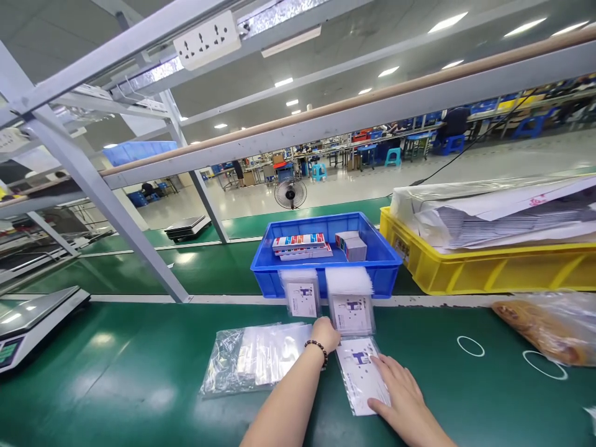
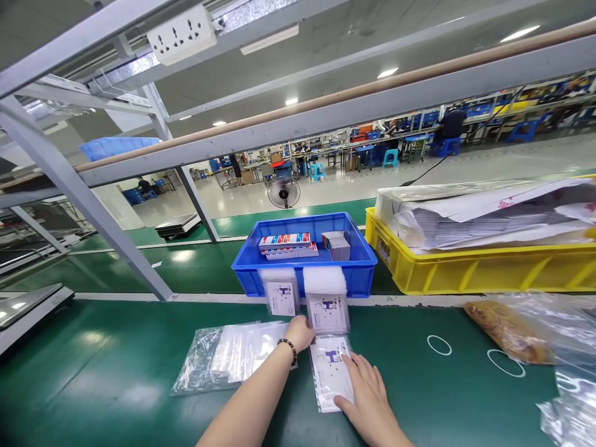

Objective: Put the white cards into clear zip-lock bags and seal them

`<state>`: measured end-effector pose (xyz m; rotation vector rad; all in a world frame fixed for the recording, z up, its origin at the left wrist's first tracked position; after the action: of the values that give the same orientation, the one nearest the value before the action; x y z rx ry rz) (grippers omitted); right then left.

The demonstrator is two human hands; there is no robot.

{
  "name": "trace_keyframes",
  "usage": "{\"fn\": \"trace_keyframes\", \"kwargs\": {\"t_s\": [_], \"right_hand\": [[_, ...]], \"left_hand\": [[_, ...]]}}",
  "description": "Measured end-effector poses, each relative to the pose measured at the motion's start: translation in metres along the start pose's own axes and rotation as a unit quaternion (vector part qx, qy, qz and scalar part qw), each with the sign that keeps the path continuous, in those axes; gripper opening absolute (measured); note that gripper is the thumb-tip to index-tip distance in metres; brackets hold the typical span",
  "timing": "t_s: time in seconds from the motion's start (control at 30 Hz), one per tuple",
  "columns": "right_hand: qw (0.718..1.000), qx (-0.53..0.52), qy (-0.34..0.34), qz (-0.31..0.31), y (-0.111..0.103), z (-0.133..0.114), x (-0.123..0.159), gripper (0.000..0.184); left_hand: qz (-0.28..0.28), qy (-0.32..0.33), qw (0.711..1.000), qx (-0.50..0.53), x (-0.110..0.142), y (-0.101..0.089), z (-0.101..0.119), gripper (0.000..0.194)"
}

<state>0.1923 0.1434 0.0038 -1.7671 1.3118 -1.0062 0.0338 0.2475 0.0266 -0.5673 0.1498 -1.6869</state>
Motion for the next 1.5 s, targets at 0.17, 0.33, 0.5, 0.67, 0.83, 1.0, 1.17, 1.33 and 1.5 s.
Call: {"fn": "trace_keyframes", "kwargs": {"t_s": [0.17,0.33,0.5,0.67,0.83,1.0,1.17,1.33,1.5], "right_hand": [[1.0,-0.012,-0.008,0.019,0.011,0.01,-0.002,0.065],[0.994,-0.045,-0.015,0.1,0.016,0.017,-0.006,0.077],[0.977,-0.108,0.019,0.182,0.002,0.015,-0.019,0.079],[0.96,-0.157,0.038,0.228,-0.021,0.008,-0.053,0.073],[0.943,-0.214,0.05,0.25,-0.029,0.01,-0.083,0.075],[0.916,-0.31,-0.01,0.253,-0.031,0.006,-0.09,0.08],[0.88,-0.395,-0.072,0.254,-0.047,0.002,-0.095,0.08],[0.858,-0.439,-0.086,0.251,-0.057,-0.001,-0.093,0.077],[0.863,-0.439,-0.077,0.237,-0.062,0.002,-0.086,0.082]], "left_hand": [[-0.021,0.057,0.995,-0.075,0.013,-0.005,0.015,0.029],[-0.018,0.143,0.983,-0.11,0.038,-0.013,0.039,0.02],[-0.019,0.211,0.971,-0.115,0.053,-0.02,0.066,0.012],[0.021,0.247,0.965,-0.082,0.05,-0.024,0.083,0.004],[0.112,0.21,0.968,0.074,0.03,-0.024,0.066,0.062],[0.06,0.165,0.969,0.171,0.009,-0.002,0.048,0.071],[0.07,0.166,0.964,0.197,0.009,0.008,0.048,0.068],[0.093,0.167,0.962,0.194,0.019,0.01,0.047,0.067],[0.099,0.194,0.959,0.183,0.021,0.003,0.054,0.058]]}}
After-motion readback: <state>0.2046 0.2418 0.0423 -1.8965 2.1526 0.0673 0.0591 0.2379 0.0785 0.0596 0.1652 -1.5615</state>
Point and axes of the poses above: each hand's wrist, its own x-axis away from the middle knuckle, its own y-axis out of the palm, z = x × y, the point moved 5 cm from there along -x, towards the middle knuckle, and after that the axes turned 9 degrees about -z, right-handed, at the moved point
